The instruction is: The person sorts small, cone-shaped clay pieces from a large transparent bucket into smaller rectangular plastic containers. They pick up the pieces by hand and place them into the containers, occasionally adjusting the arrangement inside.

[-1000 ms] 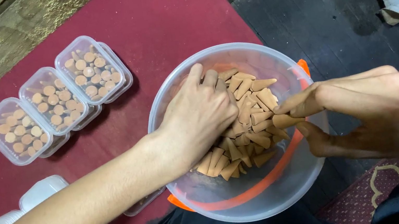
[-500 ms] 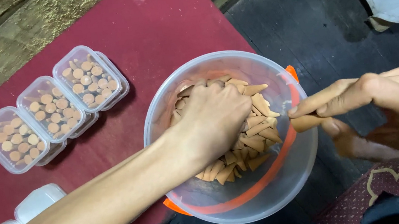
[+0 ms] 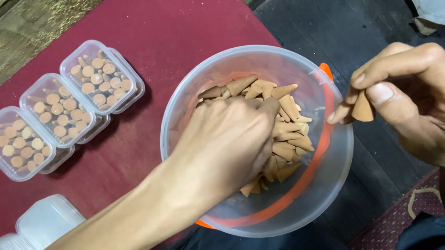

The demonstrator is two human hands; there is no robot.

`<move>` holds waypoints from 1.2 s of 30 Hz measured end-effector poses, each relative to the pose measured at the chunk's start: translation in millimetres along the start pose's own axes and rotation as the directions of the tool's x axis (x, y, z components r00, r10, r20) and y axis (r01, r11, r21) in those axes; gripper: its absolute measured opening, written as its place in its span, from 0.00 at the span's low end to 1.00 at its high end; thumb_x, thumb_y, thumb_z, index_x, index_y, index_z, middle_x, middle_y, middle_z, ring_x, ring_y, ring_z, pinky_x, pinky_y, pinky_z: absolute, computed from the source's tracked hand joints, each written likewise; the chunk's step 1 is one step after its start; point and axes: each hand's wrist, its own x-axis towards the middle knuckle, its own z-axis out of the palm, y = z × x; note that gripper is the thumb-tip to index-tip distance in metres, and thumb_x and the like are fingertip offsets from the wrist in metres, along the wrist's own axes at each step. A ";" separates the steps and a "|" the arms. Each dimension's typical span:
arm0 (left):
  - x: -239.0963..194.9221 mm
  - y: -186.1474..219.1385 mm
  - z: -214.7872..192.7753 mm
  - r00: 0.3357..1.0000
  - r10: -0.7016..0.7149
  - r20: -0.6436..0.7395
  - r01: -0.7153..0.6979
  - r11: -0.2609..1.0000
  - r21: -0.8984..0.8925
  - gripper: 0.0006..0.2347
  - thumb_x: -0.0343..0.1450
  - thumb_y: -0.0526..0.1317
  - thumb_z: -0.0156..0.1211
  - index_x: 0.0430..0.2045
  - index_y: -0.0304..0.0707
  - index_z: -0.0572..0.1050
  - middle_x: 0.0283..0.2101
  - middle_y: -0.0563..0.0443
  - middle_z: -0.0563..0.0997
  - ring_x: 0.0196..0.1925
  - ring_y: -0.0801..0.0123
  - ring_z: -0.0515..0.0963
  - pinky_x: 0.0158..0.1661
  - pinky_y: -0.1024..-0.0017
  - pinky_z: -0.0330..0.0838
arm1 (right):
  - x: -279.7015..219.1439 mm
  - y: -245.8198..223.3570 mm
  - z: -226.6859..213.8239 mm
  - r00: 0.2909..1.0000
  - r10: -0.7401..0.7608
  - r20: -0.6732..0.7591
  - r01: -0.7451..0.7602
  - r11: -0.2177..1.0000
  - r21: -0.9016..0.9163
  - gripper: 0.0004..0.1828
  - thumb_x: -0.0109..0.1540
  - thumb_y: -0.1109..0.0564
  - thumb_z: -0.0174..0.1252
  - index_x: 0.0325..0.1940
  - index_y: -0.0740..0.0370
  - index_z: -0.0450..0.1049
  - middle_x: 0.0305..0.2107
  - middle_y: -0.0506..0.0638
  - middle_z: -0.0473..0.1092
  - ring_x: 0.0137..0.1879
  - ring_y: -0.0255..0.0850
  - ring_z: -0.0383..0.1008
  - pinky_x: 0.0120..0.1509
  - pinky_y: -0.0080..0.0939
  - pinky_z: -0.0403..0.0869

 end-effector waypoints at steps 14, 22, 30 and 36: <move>-134.6 -3.3 -44.4 0.808 -0.228 -0.544 -0.162 0.801 -0.577 0.08 0.67 0.33 0.68 0.36 0.31 0.79 0.37 0.47 0.86 0.35 0.67 0.87 0.37 0.75 0.82 | 0.0 -30.3 32.2 0.986 -0.010 0.165 0.023 0.996 -0.081 0.18 0.61 0.68 0.60 0.53 0.79 0.69 0.45 0.63 0.75 0.45 0.41 0.82 0.52 0.34 0.85; -215.9 -22.6 -3.1 0.683 -0.504 -0.528 0.030 0.743 -0.669 0.08 0.68 0.29 0.65 0.39 0.31 0.80 0.41 0.43 0.88 0.50 0.61 0.90 0.50 0.75 0.84 | -4.6 -72.9 67.0 0.918 -0.090 0.386 0.062 0.994 0.085 0.19 0.55 0.64 0.64 0.49 0.66 0.70 0.41 0.54 0.82 0.46 0.40 0.90 0.52 0.35 0.86; -256.8 -36.6 53.2 0.604 -0.603 -0.521 0.240 0.761 -0.603 0.11 0.65 0.33 0.73 0.38 0.35 0.79 0.37 0.51 0.84 0.31 0.73 0.79 0.35 0.79 0.76 | -18.0 -124.8 112.1 0.842 -0.136 0.522 0.207 0.975 -0.081 0.15 0.55 0.51 0.67 0.46 0.49 0.83 0.44 0.41 0.82 0.46 0.27 0.88 0.49 0.26 0.84; -262.2 -35.1 102.3 0.606 -0.490 -0.627 0.282 0.869 -0.406 0.06 0.72 0.37 0.66 0.40 0.41 0.80 0.40 0.56 0.84 0.41 0.66 0.82 0.44 0.69 0.78 | -10.5 -120.2 147.5 0.648 -0.349 0.677 0.236 0.937 0.257 0.10 0.65 0.58 0.61 0.49 0.63 0.74 0.49 0.56 0.78 0.49 0.46 0.84 0.58 0.45 0.83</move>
